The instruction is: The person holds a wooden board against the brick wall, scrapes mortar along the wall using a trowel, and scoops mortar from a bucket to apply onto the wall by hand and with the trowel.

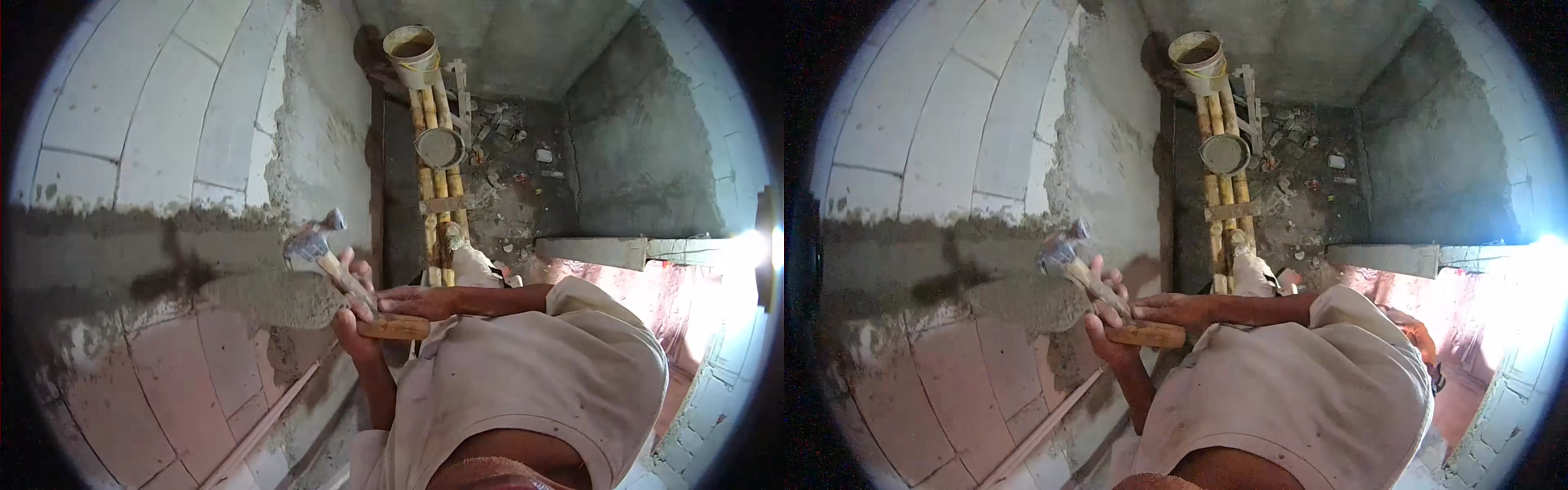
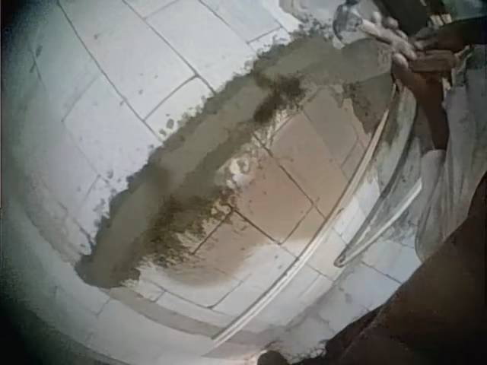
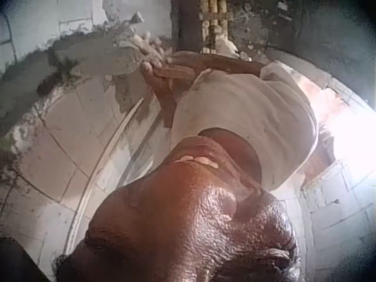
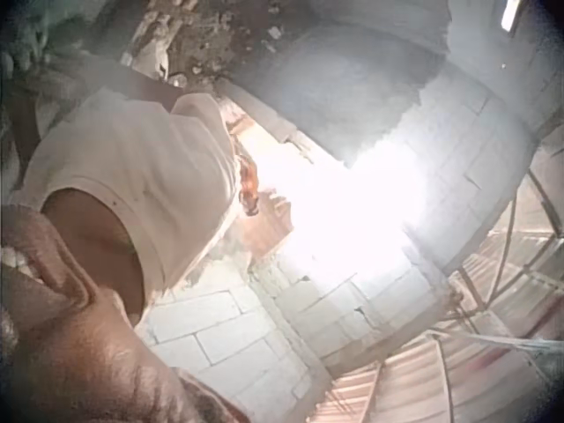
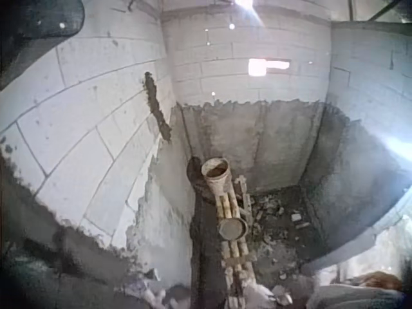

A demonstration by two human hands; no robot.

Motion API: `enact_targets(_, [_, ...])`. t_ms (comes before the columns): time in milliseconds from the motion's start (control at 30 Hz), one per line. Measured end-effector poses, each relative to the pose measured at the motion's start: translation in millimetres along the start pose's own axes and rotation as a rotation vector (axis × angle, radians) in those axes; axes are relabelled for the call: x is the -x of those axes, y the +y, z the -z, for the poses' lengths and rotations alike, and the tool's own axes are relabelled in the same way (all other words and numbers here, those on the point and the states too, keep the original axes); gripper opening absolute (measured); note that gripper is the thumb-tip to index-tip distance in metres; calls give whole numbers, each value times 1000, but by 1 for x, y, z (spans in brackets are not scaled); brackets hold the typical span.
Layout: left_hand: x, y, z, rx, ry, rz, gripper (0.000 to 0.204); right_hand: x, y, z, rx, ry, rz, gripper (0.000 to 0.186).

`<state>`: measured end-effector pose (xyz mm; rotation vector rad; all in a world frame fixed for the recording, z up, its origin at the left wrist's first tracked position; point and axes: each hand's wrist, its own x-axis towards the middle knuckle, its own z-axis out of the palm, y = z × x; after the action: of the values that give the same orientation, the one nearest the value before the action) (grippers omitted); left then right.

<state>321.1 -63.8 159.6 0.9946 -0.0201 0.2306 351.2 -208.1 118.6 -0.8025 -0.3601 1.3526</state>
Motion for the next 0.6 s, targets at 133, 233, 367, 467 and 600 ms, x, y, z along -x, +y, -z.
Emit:
enact_targets(133, [-55,32,-38,-634,-42,150,70,10,-24,26,83,434,424,51])
enact_targets(233, [-90,28,-27,-606,-13,326,58,31,-48,65,129,788,311,51])
enact_targets(367, [-174,66,22,-853,420,37,26,86,-44,151,503,1307,230,38])
enact_targets(467, [-275,165,38,-1548,276,-326,38,137,-99,148,483,1394,283,35])
enact_targets(600, [-378,250,-43,-2035,504,-799,48,150,-141,189,619,1429,245,39])
